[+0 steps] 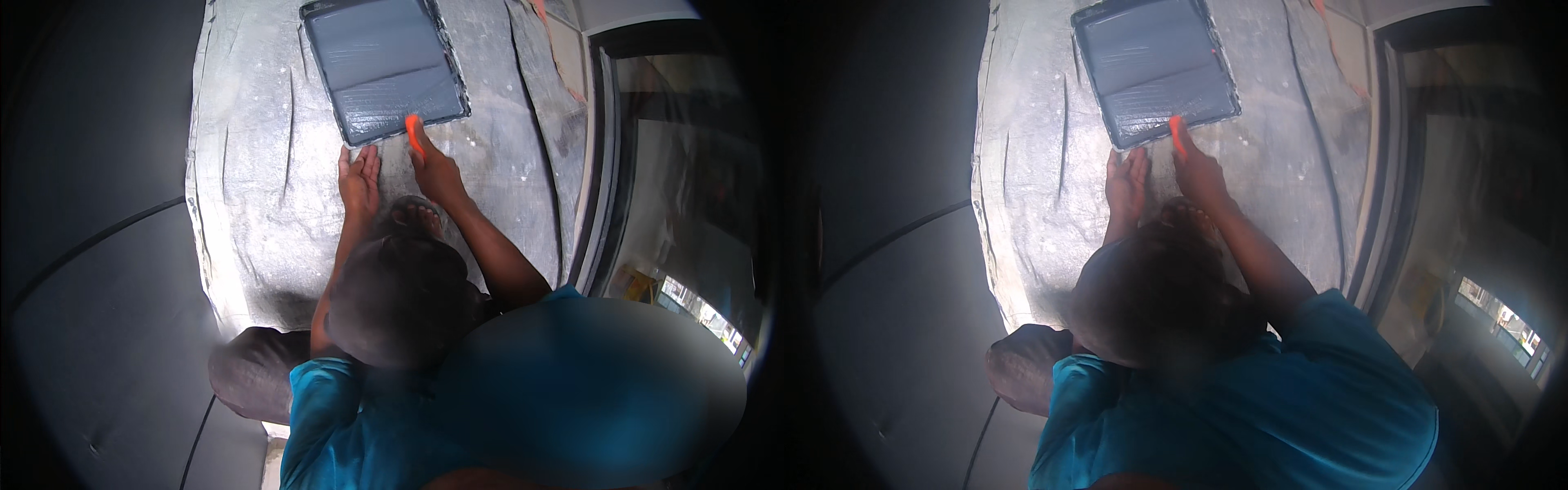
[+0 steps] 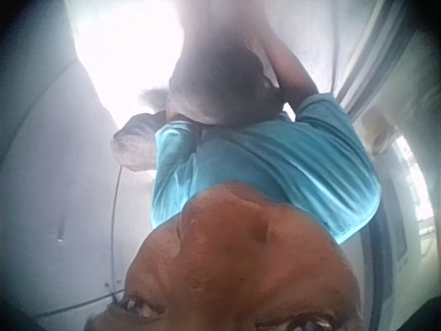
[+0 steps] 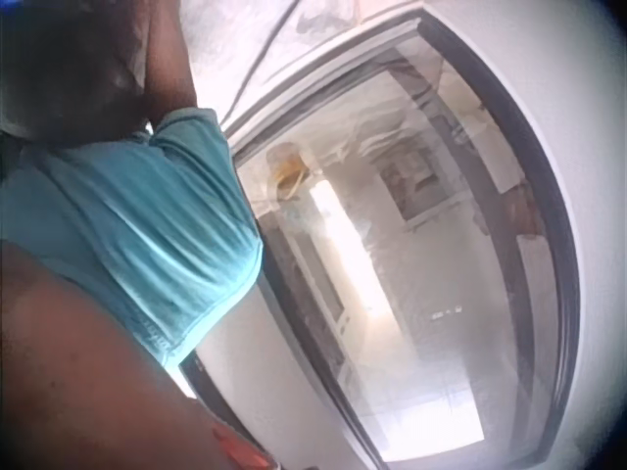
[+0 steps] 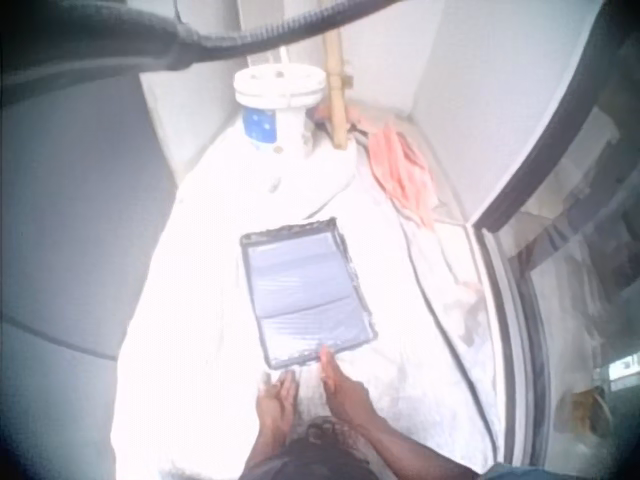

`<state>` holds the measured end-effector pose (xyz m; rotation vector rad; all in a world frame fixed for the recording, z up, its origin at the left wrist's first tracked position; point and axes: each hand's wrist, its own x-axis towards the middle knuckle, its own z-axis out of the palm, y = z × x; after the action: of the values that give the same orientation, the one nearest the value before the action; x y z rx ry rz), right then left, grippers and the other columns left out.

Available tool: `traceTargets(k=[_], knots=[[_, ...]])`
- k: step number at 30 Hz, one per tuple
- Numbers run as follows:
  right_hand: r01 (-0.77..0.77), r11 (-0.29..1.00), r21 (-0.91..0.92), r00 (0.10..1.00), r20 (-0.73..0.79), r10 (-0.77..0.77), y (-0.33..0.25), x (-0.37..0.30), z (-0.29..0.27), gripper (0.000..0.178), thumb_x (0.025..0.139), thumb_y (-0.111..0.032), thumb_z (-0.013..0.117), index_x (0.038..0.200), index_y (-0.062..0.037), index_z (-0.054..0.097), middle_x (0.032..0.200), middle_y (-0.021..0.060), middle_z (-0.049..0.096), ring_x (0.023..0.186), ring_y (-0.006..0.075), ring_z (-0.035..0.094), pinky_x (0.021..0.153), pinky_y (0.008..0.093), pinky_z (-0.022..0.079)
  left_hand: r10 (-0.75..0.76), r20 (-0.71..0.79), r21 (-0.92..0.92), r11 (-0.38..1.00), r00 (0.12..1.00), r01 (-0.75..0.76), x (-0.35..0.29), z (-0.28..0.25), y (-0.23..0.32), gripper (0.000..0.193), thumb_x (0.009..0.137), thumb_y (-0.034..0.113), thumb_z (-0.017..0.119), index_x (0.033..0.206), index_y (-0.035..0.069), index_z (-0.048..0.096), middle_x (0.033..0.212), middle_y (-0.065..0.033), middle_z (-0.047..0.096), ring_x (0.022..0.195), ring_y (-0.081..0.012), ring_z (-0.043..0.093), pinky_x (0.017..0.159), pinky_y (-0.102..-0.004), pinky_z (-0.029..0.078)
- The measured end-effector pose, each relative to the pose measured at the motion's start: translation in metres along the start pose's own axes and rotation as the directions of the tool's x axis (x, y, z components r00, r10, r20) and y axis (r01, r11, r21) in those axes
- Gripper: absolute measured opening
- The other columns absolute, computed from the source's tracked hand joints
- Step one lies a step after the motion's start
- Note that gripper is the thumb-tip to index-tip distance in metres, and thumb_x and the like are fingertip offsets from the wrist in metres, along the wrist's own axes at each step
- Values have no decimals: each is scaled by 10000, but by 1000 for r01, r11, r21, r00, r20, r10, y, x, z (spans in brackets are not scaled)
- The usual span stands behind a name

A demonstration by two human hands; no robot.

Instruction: The person paints a curved ceiling using a paint roller and a paint tray. They repeatedly load the roller with paint and apply it to the ceiling surface while kneeling on a protective sheet.

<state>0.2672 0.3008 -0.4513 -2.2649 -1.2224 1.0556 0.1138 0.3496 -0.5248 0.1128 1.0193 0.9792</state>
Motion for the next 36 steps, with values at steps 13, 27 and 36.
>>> traceTargets(k=[13,27,36], knots=[[135,983,121,987,-103,-123,-45,160,-6,656,1054,-313,529,1651,-134,325,1120,265,738,972,464,723,898,508,565,41,-34,16,999,999,-40,-7,10,-2,740,1084,-19,395,1693,101,-8,1526,-282,457,1416,-343,537,1174,-429,473],[20,940,340,985,155,-78,50,-62,-30,750,1047,-298,575,1692,-201,204,1513,225,546,1326,413,579,1085,458,477,72,-74,197,979,995,-56,4,7,1,686,1083,-29,401,1681,31,71,1589,-293,378,1413,-379,540,1189,-446,470],[196,966,167,959,-238,-153,92,-13,-35,665,1051,-317,606,1576,9,361,1497,263,540,1347,419,565,1097,462,452,132,20,578,807,991,-119,43,37,-34,583,1056,115,573,1598,-15,403,977,-35,675,921,-118,608,885,-264,511]])
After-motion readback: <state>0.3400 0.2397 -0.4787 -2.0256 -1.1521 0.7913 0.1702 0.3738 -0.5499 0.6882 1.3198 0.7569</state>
